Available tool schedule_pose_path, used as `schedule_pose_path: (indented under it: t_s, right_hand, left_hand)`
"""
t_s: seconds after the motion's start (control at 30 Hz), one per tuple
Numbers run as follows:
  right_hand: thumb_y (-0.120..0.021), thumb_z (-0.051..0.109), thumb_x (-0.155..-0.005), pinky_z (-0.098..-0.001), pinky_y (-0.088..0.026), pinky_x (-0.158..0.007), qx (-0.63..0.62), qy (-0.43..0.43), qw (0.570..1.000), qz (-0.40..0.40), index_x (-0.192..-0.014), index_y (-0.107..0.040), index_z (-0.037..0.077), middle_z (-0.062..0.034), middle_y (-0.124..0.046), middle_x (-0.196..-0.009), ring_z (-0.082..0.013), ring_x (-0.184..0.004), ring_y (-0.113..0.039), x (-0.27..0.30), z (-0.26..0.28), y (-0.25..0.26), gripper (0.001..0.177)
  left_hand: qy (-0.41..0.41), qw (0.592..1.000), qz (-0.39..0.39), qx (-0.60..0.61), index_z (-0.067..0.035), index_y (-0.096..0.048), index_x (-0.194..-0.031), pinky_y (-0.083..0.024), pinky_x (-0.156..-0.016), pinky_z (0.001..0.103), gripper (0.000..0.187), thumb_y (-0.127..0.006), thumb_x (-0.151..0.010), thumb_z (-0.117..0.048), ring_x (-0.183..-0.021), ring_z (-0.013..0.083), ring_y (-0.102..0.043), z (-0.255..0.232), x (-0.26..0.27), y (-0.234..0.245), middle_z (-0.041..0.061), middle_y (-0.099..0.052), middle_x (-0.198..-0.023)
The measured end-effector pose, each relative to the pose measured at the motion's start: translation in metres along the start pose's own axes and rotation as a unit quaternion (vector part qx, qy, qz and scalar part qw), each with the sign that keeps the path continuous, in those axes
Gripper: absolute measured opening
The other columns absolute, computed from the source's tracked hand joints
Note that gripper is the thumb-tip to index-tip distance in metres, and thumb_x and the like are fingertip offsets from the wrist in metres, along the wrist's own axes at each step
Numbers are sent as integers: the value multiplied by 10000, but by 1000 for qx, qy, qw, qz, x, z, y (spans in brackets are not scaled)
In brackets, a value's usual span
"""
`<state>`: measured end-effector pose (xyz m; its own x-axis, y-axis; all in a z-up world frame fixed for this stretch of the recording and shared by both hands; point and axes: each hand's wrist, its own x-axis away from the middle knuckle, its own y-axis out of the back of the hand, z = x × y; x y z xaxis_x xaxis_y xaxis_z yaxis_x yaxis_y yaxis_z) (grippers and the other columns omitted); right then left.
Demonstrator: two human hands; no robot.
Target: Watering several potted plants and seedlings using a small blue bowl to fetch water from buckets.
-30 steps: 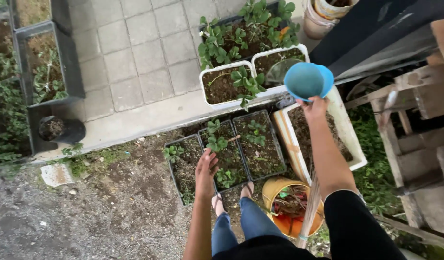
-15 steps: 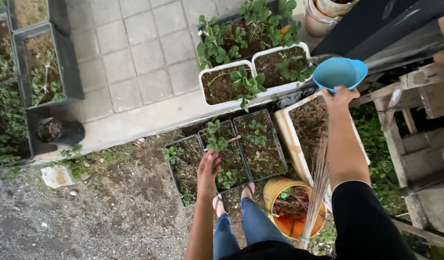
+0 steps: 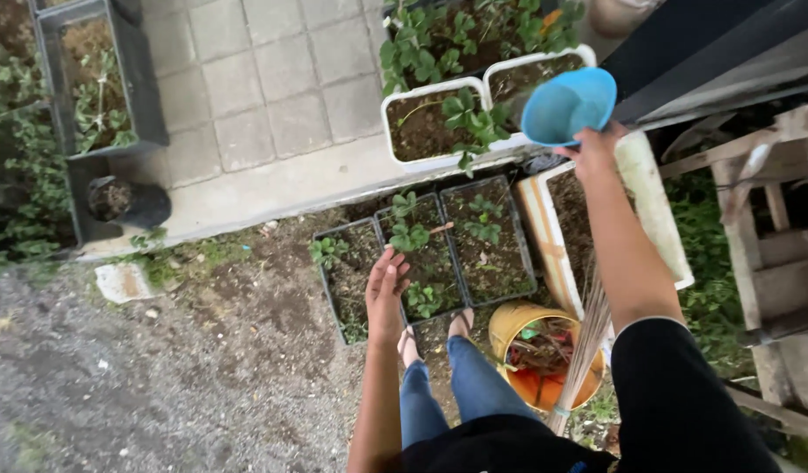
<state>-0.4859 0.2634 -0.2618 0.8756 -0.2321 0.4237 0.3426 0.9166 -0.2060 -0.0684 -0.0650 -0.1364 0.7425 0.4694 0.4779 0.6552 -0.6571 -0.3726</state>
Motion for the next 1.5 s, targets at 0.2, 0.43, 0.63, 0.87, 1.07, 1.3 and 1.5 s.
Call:
schedule_pose_path:
  t_s: [0.2, 0.43, 0.63, 0.87, 1.07, 1.3, 1.5]
  right_hand:
    - [-590, -36, -876, -519, -710, -637, 42, 27, 992, 114, -1432, -245, 193, -210, -473, -1433, -430, -1170, -655, 27, -14, -84, 693]
    - [-566, -81, -818, -417, -710, -679, 121, 11, 985, 119, -1424, -220, 179, -215, -445, -1454, -406, -1186, -660, 66, -18, -154, 745]
    - [-599, -70, -849, -433, -723, -676, 148, -13, 977, 151, -1426, -240, 168, -207, -445, -1447, -433, -1169, -670, 81, -16, -161, 720]
    - [-685, -38, -863, -423, -728, -608, 133, -24, 987, 91, -1447, -236, 175, -202, -465, -1450, -401, -1121, -680, 43, 6, -118, 766]
    - [-754, -39, -848, -467, -734, -624, 350, 225, 910, 2, -1495, -298, 214, -261, -358, -1443, -432, -1162, -596, 16, 56, -60, 831]
    - [-803, 7, -826, -590, -540, -847, 536, 419, 732, -25, -1577, -249, 239, -258, -282, -1543, -534, -1070, -614, 93, 134, -48, 962]
    - [-742, -142, -696, -664, -517, -882, 318, 679, 639, -171, -1577, -188, 231, -199, -432, -1368, -525, -1106, -594, 187, 134, -22, 1105]
  left_hand:
    - [-24, 999, -29, 20, -88, -597, -1434, -498, -888, 298, 433, -597, -1033, -252, -1118, 154, -649, 3, 12, 29, 64, -690, -1321]
    - [-7, 997, -76, 7, -102, -593, -1419, -494, -934, 312, 402, -541, -1035, -210, -1137, 158, -662, -14, 28, 40, 65, -700, -1313]
    - [0, 998, -68, -7, -109, -585, -1429, -480, -929, 314, 415, -542, -1027, -202, -1149, 164, -648, -15, 30, 41, 62, -696, -1324]
    - [4, 998, -54, -9, -88, -589, -1427, -529, -1014, 344, 428, -571, -1018, -212, -1185, 191, -660, -24, 33, 26, 92, -709, -1324]
    - [-26, 999, -48, 1, -88, -568, -1447, -506, -984, 366, 456, -569, -1016, -236, -1171, 206, -637, -15, 39, 38, 82, -682, -1340]
    - [-6, 999, -37, 35, -88, -560, -1445, -463, -1017, 376, 441, -556, -1030, -236, -1191, 199, -633, 13, 49, 40, 92, -666, -1355]
    - [22, 999, 28, -9, -87, -567, -1455, -464, -993, 380, 464, -565, -1025, -259, -1216, 214, -607, 0, 71, 5, 102, -649, -1374]
